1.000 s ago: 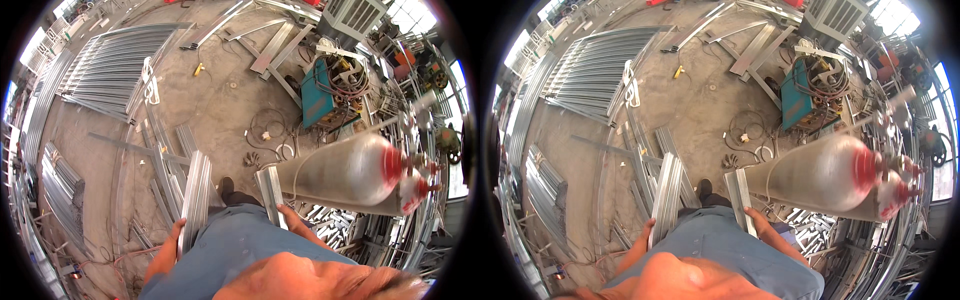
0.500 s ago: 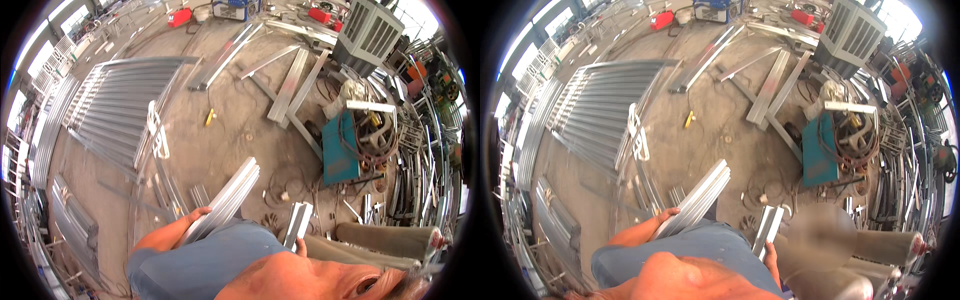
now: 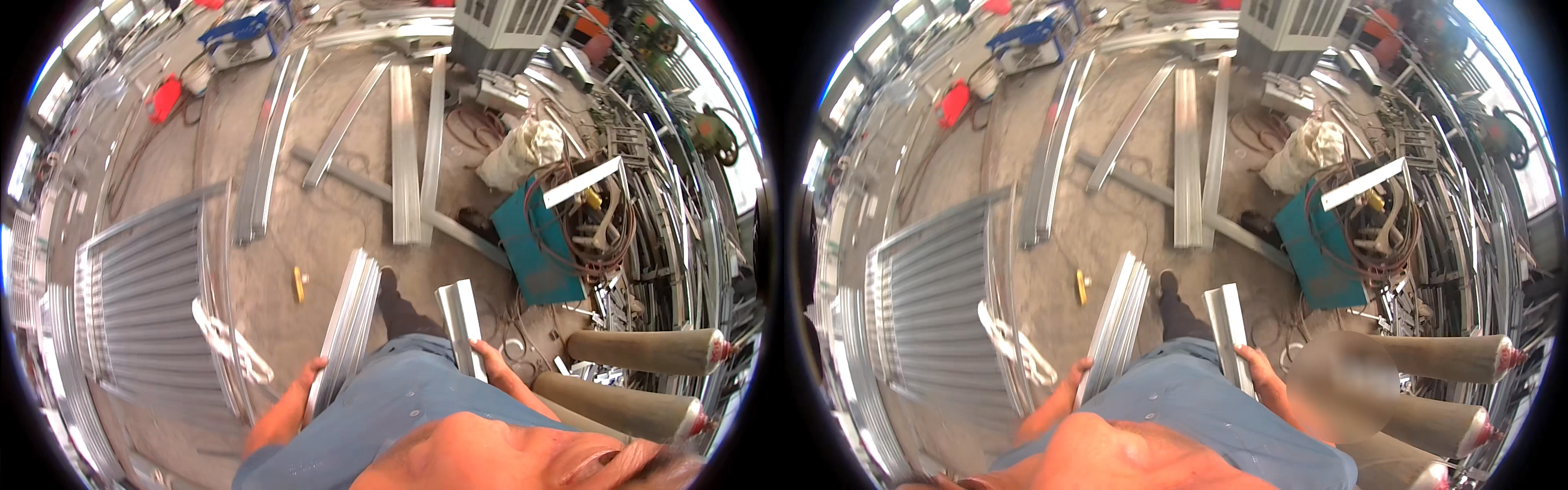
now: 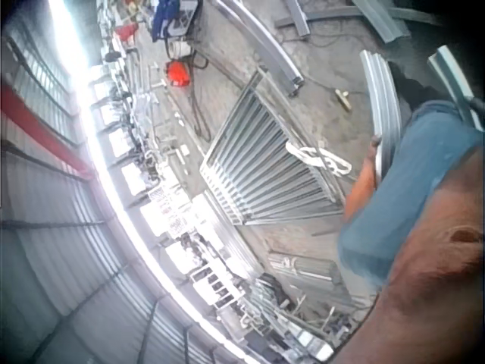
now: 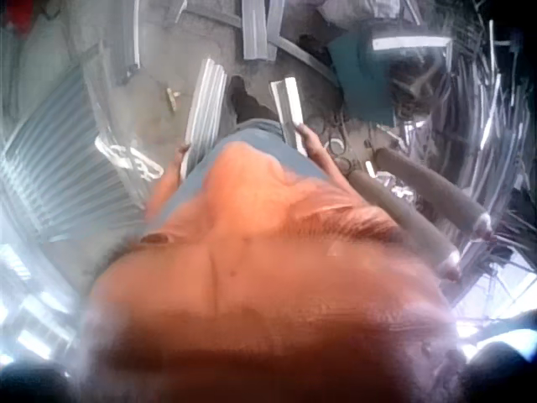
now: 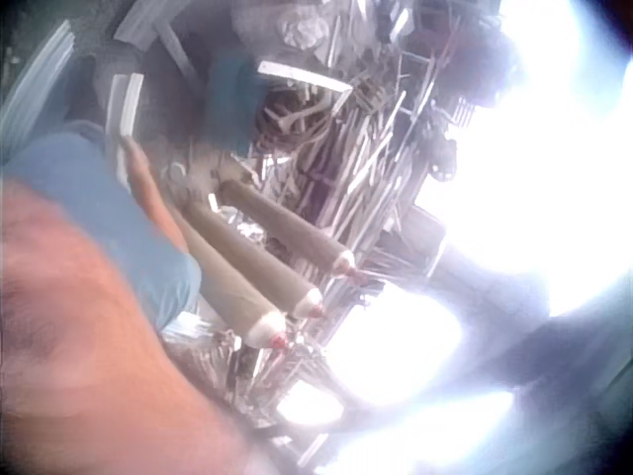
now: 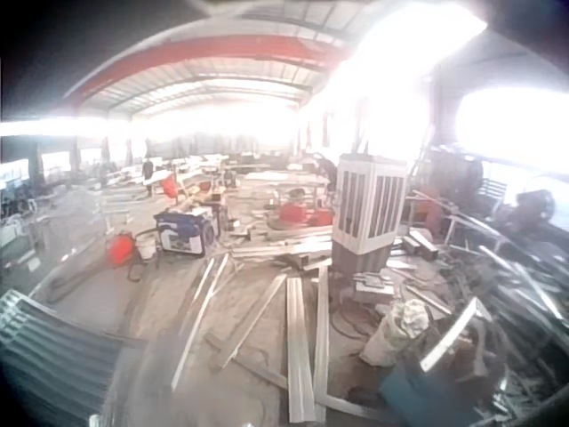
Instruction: The person positions long metal bars on a chop saw, secures them, and cuts them into shorter pieces. After cutting, the person gathers the cut pieces and stacks them on a nearby rack.
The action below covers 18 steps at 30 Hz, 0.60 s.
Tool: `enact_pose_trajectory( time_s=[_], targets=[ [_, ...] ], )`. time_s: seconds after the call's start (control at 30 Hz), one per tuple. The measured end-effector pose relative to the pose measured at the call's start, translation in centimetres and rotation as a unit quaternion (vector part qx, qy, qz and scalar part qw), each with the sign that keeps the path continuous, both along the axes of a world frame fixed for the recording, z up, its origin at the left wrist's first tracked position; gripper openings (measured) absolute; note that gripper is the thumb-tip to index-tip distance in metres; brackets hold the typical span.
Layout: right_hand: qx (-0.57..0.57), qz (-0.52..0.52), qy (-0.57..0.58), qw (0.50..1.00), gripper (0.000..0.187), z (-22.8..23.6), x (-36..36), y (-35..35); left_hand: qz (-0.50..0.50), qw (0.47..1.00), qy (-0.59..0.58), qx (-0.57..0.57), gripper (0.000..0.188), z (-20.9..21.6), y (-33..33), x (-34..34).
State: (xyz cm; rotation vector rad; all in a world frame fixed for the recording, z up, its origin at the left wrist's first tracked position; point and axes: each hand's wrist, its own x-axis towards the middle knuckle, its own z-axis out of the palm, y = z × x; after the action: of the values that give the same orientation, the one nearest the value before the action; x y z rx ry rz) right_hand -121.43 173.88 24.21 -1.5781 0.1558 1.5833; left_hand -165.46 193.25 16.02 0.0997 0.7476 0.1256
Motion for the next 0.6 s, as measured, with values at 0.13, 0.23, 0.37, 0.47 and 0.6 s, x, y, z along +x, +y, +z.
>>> enact_pose_trajectory(
  time_s=[0.13,0.23,0.37,0.47,0.6],
  targets=[
    [-0.001,0.030,-0.053,0.998,0.065,2.9,2.7,18.0,0.035,0.999,0.000,0.024,0.061,-3.4,15.5,1.6],
    [0.006,0.097,-0.023,0.995,0.071,6.8,5.2,29.6,0.045,0.999,0.003,-0.007,0.065,0.7,24.3,3.9],
    [0.014,0.172,-0.064,0.983,0.077,6.4,8.1,43.6,0.090,0.995,-0.018,0.025,0.069,3.5,37.1,7.6],
    [0.011,0.230,-0.127,0.965,0.082,6.2,10.0,53.9,0.124,0.991,-0.004,0.054,0.068,1.4,46.8,9.9],
    [0.019,0.257,-0.137,0.957,0.084,5.3,13.1,67.4,0.182,0.982,-0.016,0.048,0.061,-0.8,61.3,12.5]
  ],
)
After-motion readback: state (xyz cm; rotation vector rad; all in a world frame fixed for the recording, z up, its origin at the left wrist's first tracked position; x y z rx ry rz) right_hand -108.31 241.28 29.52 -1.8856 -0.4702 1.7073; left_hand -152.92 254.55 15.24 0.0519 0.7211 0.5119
